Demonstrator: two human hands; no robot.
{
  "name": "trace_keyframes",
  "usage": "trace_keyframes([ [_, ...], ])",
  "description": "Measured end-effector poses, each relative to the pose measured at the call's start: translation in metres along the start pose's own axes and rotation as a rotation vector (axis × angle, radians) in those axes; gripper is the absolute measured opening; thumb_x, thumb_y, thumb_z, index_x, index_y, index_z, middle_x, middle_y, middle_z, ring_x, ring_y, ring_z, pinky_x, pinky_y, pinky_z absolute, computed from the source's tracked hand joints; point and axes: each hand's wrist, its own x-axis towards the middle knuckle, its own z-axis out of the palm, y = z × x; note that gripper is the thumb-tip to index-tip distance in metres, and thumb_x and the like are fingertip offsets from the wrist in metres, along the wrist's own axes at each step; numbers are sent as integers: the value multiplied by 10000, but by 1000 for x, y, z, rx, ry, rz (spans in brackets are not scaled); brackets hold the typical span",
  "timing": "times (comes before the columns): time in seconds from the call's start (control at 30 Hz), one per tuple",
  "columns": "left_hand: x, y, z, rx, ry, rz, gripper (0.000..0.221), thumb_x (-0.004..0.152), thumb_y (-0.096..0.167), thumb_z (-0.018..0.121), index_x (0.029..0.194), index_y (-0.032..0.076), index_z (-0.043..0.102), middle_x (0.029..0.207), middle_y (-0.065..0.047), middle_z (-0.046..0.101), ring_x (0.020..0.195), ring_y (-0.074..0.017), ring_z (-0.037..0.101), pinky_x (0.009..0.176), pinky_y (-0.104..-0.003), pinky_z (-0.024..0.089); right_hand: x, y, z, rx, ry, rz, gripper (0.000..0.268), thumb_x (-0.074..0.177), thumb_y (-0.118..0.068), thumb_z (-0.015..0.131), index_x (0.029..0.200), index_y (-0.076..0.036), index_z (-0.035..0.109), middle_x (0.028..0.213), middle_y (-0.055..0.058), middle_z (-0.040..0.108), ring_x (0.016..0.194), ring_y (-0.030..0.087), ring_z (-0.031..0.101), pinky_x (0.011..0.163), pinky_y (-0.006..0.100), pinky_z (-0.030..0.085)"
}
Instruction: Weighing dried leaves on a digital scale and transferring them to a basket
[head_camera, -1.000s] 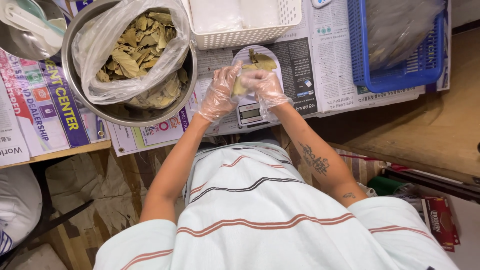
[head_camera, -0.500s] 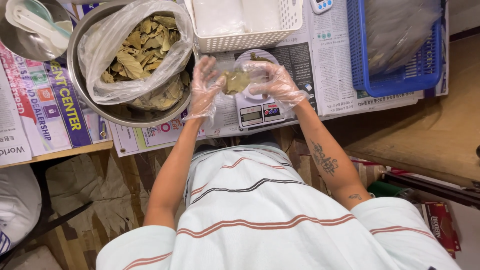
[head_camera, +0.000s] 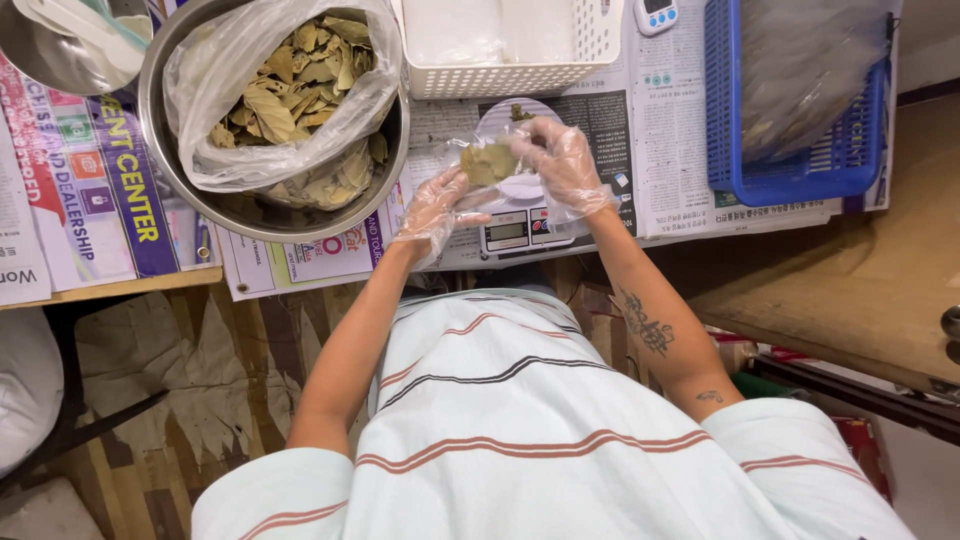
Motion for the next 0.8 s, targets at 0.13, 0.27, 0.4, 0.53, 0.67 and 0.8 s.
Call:
trace_keyframes([
  [0.13,3,-4,-9,47,-83,-36,461,1021,160,627,1464,120,506,1398,-205,614,1202,-421,657,872,-533,652,-9,-16,-2,-57,-75,121,231,882,-5,772,1100,24,702,934,185,679,800,241,654,696,354,597],
  [0.27,-4,3,3,123,-83,-79,691,917,-47,700,1531,116,427,1328,-259,639,1117,-420,701,821,-467,681,-18,-58,9,-50,-193,237,301,782,46,783,1076,59,717,864,189,656,827,291,632,827,468,556],
  [0.4,-9,14,11,128,-95,-95,712,894,-90,685,1527,86,413,1314,-315,620,1094,-425,710,769,-386,694,-5,-26,2,-137,-107,282,211,865,-18,784,1029,90,708,863,216,675,834,346,669,819,482,548],
  [0.53,-7,15,4,182,-136,-121,720,877,-111,669,1520,100,423,1275,-308,648,1057,-398,729,735,-325,695,3,21,-6,-11,-12,182,154,904,-107,780,1001,-9,711,870,150,676,852,244,663,832,399,546],
  [0.67,-4,25,8,313,-88,-167,764,847,-61,758,1510,121,427,1329,-285,625,1043,-347,744,725,-288,703,2,14,-7,141,-130,326,180,986,-170,684,1120,-51,672,870,94,676,656,59,576,596,172,496],
  [0.8,-6,32,16,311,-49,-75,658,929,100,759,1506,155,447,1413,-238,570,1210,-381,647,943,-486,650,-7,27,-4,214,-197,353,170,964,-33,654,1129,-25,696,986,186,703,866,256,678,839,362,556],
])
